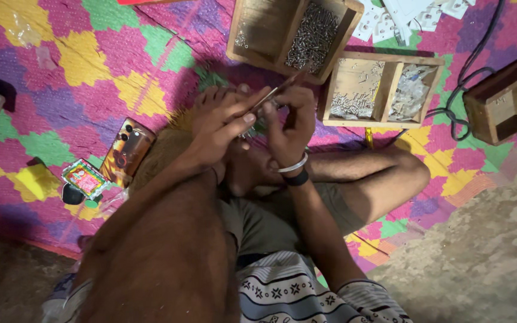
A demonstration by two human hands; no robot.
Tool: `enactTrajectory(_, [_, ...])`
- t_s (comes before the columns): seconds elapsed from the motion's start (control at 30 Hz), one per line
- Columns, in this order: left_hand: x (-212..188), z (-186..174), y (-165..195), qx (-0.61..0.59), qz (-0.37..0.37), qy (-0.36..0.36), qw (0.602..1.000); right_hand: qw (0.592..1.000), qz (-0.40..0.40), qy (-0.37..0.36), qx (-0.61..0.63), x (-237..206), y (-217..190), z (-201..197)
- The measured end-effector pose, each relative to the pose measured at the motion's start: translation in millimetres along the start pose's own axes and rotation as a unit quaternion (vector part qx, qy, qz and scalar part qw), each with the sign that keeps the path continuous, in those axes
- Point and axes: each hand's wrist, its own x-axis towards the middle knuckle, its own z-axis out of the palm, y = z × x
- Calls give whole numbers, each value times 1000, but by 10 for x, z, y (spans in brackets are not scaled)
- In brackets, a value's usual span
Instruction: The person sits on a mat and assembles white plastic electrical sockets onto a red rectangular board. They pick up small metal screws from a wooden box and insert them into the sockets, then tighten them by hand. The person repeats this process for multiple sockets on the board.
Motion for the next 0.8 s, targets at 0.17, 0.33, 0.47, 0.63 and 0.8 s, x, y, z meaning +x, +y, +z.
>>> enactTrajectory(0.17, [9,12,-96,13,42,13,999,999,-9,-32,41,1,61,-22])
enactTrajectory(0.33, [12,-29,-122,187,118,42,974,999,22,-15,21,-3,94,-24])
enactTrajectory(0.47, [1,-11,-88,186,107,53,975,992,99,14,76,1,117,-46])
enactTrajectory(0.63, [-8,12,-71,3,-12,21,1000,998,28,-33,39,10,92,-44])
enactTrajectory(0.8, [-1,-2,-132,-59,-26,13,998,998,0,-45,36,66,57,-47])
